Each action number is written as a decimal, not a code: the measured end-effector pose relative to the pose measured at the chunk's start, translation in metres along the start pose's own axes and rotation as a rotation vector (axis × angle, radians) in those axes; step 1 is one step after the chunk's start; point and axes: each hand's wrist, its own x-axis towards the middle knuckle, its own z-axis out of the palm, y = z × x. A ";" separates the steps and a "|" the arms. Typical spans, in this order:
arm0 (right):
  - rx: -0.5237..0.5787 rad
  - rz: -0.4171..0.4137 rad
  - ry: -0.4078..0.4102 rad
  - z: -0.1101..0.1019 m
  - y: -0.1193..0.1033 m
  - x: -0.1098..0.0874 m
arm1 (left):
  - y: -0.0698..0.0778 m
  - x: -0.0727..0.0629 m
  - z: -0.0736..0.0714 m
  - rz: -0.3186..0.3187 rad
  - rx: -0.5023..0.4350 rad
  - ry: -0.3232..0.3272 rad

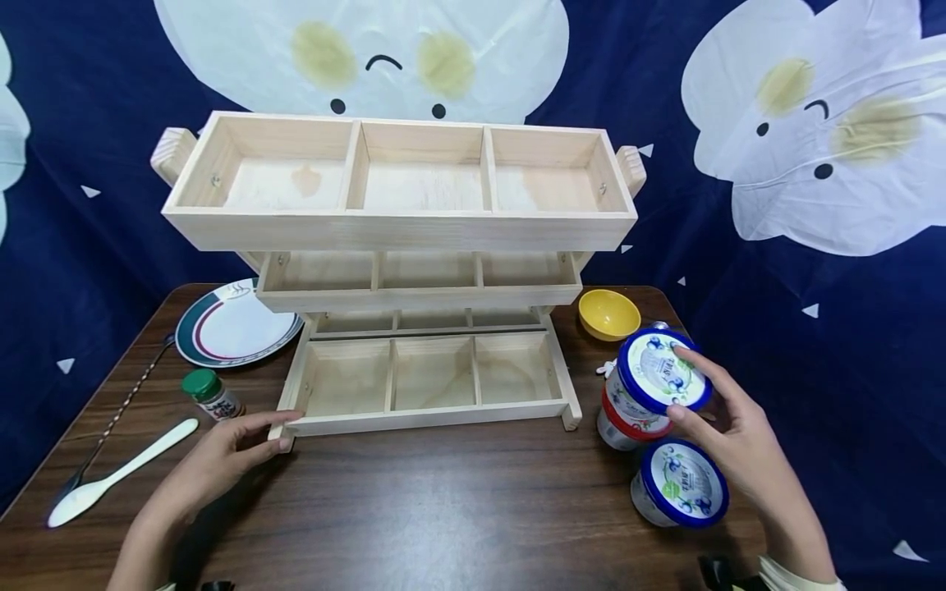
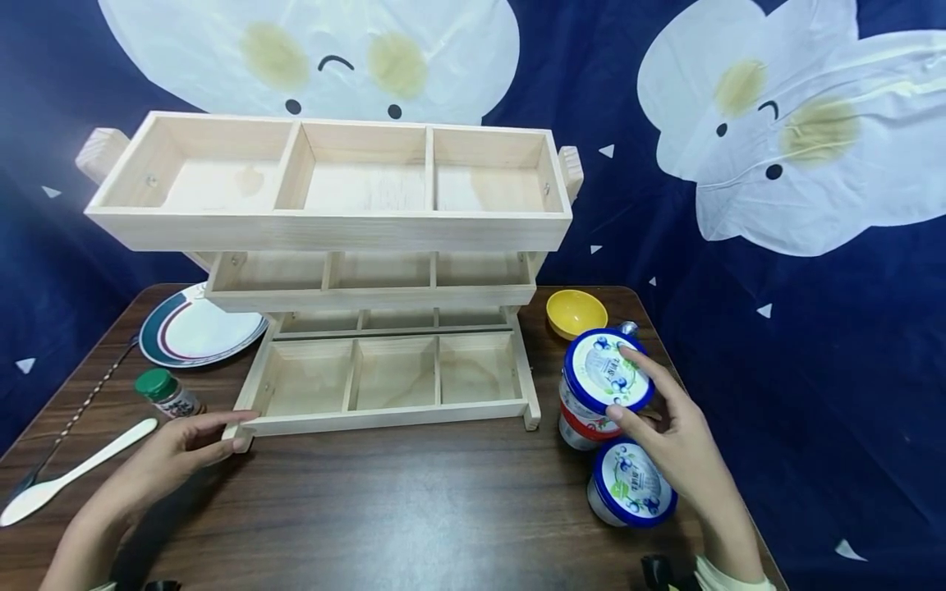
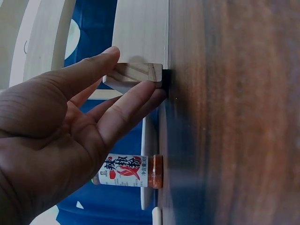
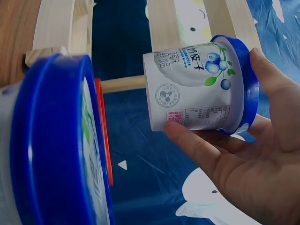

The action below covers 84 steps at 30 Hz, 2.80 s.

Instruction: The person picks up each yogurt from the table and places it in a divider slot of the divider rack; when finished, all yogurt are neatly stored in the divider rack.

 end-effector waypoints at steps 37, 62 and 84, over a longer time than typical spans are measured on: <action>0.128 0.010 -0.082 0.044 -0.029 0.019 | -0.001 -0.001 -0.001 0.010 -0.029 -0.010; 0.211 -0.041 -0.141 0.080 -0.032 0.037 | -0.001 -0.001 -0.001 -0.004 -0.018 -0.008; 0.262 -0.078 -0.167 0.115 -0.038 0.047 | -0.004 -0.002 0.000 0.017 -0.028 0.008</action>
